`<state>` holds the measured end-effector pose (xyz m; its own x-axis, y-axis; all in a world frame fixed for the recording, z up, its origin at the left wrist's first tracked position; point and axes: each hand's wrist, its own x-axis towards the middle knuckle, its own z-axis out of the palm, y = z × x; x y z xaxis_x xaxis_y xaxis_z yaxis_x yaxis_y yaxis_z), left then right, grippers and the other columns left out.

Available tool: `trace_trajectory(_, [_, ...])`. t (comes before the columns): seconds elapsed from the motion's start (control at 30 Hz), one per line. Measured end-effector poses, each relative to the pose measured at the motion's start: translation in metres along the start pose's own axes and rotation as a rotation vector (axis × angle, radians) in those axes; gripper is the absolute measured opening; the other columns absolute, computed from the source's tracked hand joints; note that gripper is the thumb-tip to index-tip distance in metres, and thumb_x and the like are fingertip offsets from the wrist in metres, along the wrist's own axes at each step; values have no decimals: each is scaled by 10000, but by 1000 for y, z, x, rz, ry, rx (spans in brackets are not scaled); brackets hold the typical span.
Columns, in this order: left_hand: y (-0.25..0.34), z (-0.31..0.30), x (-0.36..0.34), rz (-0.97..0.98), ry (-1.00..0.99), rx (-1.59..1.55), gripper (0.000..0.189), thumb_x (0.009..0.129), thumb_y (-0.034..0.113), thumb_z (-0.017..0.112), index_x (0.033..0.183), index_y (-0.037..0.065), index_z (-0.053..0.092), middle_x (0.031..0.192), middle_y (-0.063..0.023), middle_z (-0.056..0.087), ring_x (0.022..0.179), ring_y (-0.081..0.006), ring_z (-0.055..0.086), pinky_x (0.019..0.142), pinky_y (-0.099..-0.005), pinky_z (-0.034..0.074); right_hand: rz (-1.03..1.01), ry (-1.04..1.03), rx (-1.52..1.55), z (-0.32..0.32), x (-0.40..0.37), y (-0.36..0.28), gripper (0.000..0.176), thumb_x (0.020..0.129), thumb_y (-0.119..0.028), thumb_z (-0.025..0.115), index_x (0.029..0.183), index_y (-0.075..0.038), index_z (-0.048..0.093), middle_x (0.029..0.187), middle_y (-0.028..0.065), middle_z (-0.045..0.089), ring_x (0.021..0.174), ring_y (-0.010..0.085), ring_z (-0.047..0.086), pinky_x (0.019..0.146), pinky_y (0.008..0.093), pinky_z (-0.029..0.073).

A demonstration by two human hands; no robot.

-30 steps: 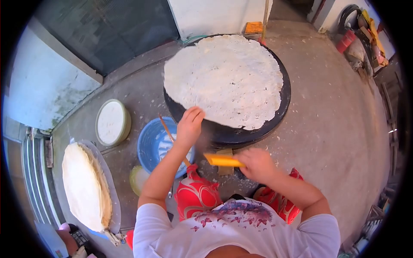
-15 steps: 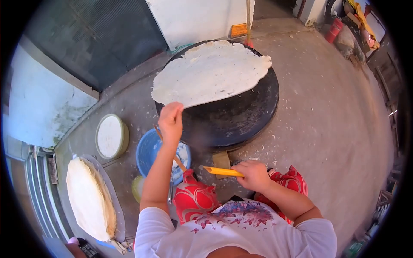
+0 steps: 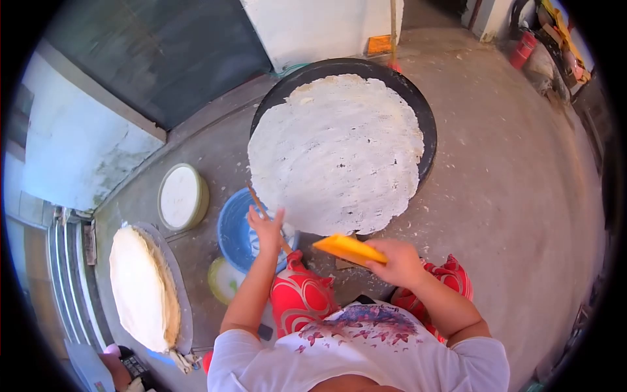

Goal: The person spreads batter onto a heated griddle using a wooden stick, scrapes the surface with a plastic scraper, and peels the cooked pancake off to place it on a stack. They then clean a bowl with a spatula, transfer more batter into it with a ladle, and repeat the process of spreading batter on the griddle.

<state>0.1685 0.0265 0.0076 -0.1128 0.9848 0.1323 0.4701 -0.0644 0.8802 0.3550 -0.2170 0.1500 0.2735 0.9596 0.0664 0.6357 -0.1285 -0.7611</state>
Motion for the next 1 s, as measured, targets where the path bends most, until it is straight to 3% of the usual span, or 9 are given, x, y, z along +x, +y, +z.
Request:
trace_trajectory(0.03, [4,-3,11,-3,13,0,463,713,220,696,1057,-28,511,1002,-154,542,979,-244,492,735,-355,451,79,65,100,-2,0,-1,288,680,-134,627,956,-67,580,805,98,602,694,223,598,642,288,473])
trace_trajectory(0.1, [23,-3,35,-884,-466,-525,422,708,184,698,1048,1,527,874,-96,573,852,-207,542,648,-322,456,159,56,274,-3,1,10,332,684,-111,590,1005,-33,555,904,89,607,805,172,593,737,260,452])
trace_trajectory(0.17, [13,10,47,-806,-508,-578,375,693,164,689,993,-7,543,818,-64,595,737,-196,571,593,-308,462,293,126,1254,-4,6,11,375,677,-84,527,1044,-9,527,978,61,584,893,160,557,804,262,420])
trace_trajectory(0.2, [28,11,52,-532,-459,-382,276,697,151,664,896,-15,567,752,-69,593,670,-183,561,552,-306,442,297,110,1273,-10,9,7,416,663,-67,470,1072,-1,505,1058,50,553,954,152,522,842,253,384])
trace_trajectory(0.3, [93,-5,89,232,-273,74,158,696,117,601,706,-40,593,594,-96,567,530,-149,528,493,-297,406,315,190,1011,-17,17,8,334,726,-58,426,1037,8,530,913,66,596,860,136,555,771,231,407])
trace_trajectory(0.4, [171,-46,130,558,-329,139,163,712,110,611,747,-47,586,593,-81,548,553,-92,482,500,-283,394,141,214,288,-28,35,22,278,793,-88,431,1024,7,552,782,90,617,755,133,579,692,259,443])
trace_trajectory(0.5, [234,-108,143,771,-481,-88,111,737,74,613,784,-22,582,612,-88,526,555,-132,476,539,-261,397,49,370,197,-44,82,-19,256,850,-150,512,1051,4,556,759,112,629,737,122,592,654,255,467])
trace_trajectory(0.77, [296,-298,108,982,-418,84,59,742,7,599,763,-28,557,644,-42,462,604,-126,435,556,-246,356,-343,701,-103,-80,233,-120,913,640,-191,757,1358,-124,197,1272,162,427,1132,209,452,749,279,431])
trace_trajectory(1.0, [192,-368,186,667,41,323,151,747,107,606,867,18,627,671,-67,597,600,-125,518,582,-249,403,-415,289,-94,-32,295,-229,207,704,-198,660,883,-100,626,833,115,629,803,261,589,720,325,450])
